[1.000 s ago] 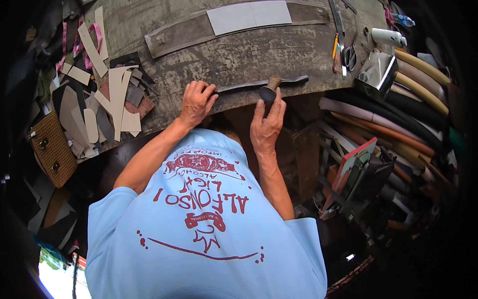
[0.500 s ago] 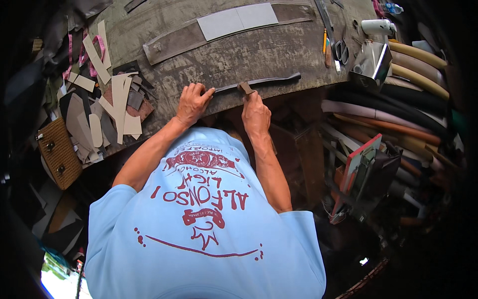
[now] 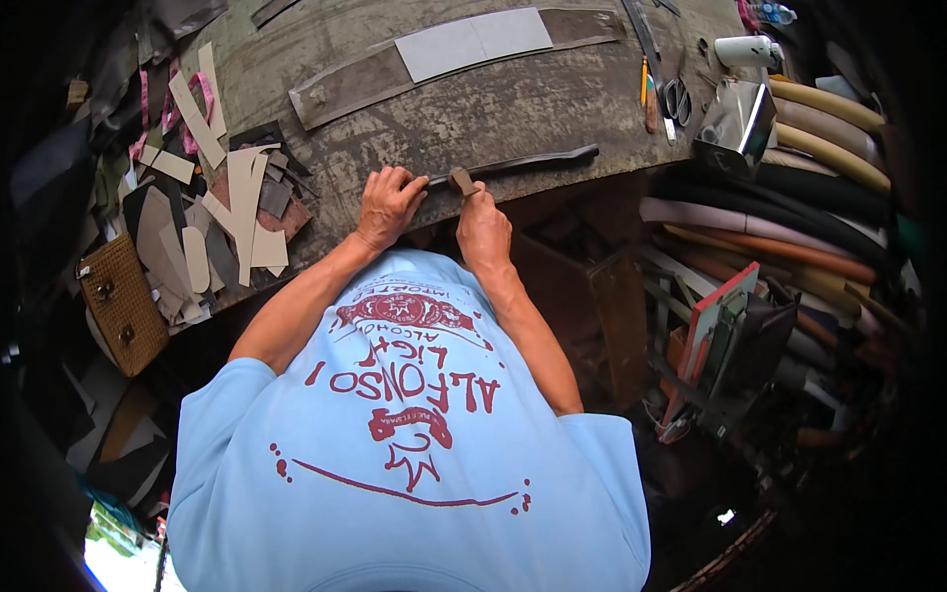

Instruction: Measure, fold, and hammer a leather strap to shape it on a workbench.

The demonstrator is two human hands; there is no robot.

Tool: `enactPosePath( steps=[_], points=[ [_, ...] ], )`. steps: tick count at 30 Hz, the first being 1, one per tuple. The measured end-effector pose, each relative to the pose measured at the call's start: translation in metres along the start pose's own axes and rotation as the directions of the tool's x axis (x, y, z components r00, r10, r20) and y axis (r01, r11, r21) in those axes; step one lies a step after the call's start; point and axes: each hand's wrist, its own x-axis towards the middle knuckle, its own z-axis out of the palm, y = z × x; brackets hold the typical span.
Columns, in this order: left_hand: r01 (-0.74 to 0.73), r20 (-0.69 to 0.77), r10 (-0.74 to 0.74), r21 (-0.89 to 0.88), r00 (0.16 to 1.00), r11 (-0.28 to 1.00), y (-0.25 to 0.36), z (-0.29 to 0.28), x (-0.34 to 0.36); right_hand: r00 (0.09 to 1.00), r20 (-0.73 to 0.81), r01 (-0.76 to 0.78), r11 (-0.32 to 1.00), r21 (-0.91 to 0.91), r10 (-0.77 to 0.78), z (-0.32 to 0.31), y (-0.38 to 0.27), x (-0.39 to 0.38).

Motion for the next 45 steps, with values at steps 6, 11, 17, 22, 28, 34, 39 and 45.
enactPosePath(
  steps=[6,11,17,22,28,34,39,45],
  points=[
    [0.008,-0.004,-0.008,-0.032,1.0,0.999,-0.001,-0.001,0.001,0.994,-0.095,0.056,0.996,0.073,-0.049,0.001,-0.002,-0.014],
    [0.032,0.015,-0.032,-0.042,0.999,0.999,0.001,-0.003,0.003,0.997,-0.036,-0.06,0.992,0.115,0.065,-0.011,-0.002,-0.004],
    [-0.037,0.151,0.011,0.171,0.988,0.985,0.016,-0.01,0.023,0.964,-0.248,-0.051,0.983,0.177,0.094,-0.044,0.016,0.006],
    [-0.303,0.234,0.274,0.1,0.933,0.948,0.032,0.015,0.05,0.938,-0.287,-0.15,0.973,0.175,0.196,-0.072,0.034,0.013],
    [-0.282,0.209,0.257,0.095,0.943,0.955,0.051,0.051,0.071,0.946,-0.322,-0.007,1.0,0.031,0.017,-0.068,0.061,0.024],
    [-0.23,0.191,0.209,0.094,0.959,0.969,0.052,0.06,0.066,0.992,-0.123,-0.03,0.996,0.079,0.04,-0.086,0.084,0.049],
    [-0.085,0.102,0.071,0.135,0.992,0.987,0.068,0.068,0.065,0.992,-0.055,0.115,0.99,0.079,-0.11,-0.094,0.119,0.056],
    [0.113,0.009,-0.115,0.143,0.993,0.983,0.082,0.074,0.073,0.984,0.123,0.118,0.988,0.1,-0.13,-0.127,0.148,0.08]
  ],
)
